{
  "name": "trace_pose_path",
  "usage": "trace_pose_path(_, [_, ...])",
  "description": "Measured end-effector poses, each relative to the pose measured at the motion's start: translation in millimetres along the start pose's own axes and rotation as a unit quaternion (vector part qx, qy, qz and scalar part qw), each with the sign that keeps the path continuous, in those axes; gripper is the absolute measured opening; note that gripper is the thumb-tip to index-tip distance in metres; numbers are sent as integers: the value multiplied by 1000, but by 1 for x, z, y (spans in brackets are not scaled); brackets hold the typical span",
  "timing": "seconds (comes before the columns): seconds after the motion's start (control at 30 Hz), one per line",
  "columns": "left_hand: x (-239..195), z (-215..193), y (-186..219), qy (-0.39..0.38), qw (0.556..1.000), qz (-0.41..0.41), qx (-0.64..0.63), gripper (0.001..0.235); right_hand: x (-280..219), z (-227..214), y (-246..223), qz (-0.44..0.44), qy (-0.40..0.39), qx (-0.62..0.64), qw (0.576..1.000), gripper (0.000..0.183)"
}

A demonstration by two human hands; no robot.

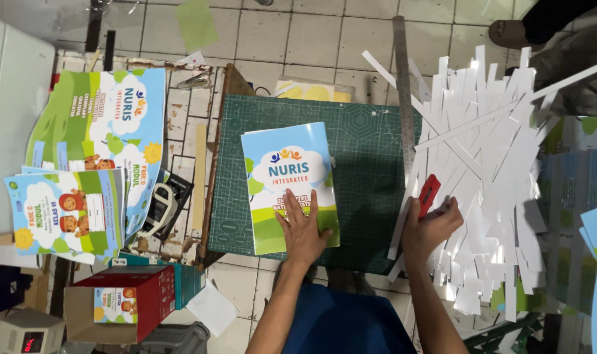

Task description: The person trims the excess paper from the edges of booklets using a utility knife and a metal ruler on a green cutting mat.

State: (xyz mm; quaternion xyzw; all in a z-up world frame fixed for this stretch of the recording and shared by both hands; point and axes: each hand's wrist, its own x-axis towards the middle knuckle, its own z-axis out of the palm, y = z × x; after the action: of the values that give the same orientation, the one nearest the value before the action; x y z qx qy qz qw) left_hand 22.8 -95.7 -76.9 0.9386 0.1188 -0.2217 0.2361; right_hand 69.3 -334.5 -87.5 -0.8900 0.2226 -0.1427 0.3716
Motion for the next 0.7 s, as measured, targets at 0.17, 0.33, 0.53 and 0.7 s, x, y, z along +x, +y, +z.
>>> trace_pose_path(0.17, [6,22,-2,85,991,89,45,112,7,-1,26,-34,-61,-114,991,56])
trace_pose_path(0.33, [7,17,-11,56,992,108,31,112,6,-9,20,-74,-86,-47,992,35])
trace_pose_path(0.53, [-1,-9,-22,105,983,150,-1,110,-34,-2,-15,117,-356,-88,923,38])
trace_pose_path(0.7, [6,-8,-42,164,962,215,-31,94,-83,8,-31,-199,-360,-138,901,26])
